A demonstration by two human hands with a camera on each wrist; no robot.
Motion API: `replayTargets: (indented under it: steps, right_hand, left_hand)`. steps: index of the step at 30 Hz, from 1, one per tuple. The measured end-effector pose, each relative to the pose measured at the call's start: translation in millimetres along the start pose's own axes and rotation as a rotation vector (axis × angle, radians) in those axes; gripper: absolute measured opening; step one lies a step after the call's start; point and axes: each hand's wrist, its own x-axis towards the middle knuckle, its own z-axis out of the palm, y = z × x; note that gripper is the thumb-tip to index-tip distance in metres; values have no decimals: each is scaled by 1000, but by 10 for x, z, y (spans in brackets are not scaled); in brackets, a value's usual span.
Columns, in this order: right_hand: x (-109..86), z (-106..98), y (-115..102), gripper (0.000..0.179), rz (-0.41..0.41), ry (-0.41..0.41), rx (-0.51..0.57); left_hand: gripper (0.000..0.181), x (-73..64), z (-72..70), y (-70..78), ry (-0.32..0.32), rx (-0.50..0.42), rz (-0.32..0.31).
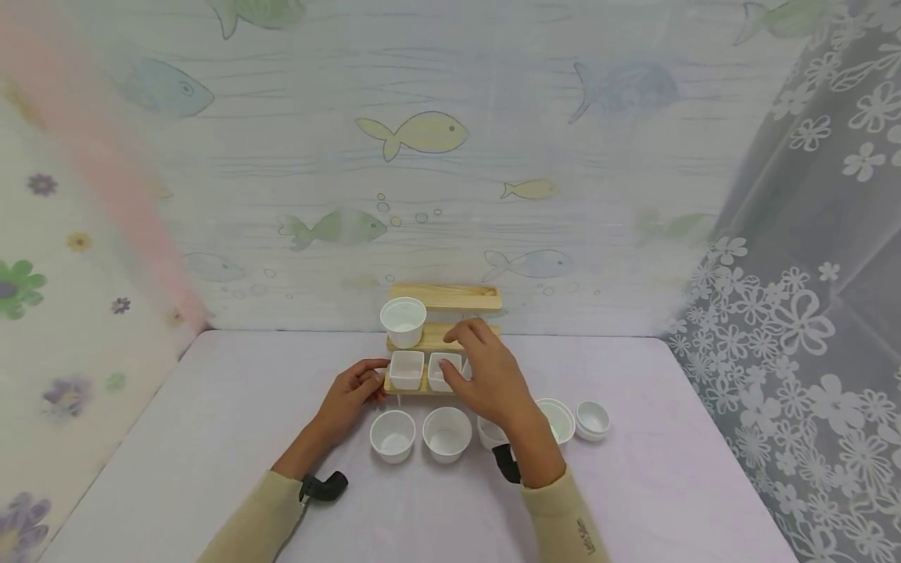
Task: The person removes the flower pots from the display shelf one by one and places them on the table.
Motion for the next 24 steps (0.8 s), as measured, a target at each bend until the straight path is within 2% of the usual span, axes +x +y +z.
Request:
replayTargets:
  steps: [10,24]
  right_hand:
    - [24,13,-95,31,27,1,-21]
    - [61,46,-150,32,-3,15,-6]
  left_hand:
    - [31,-45,21,15,13,-7,5]
    - [30,-89,43,67,23,-6,-9]
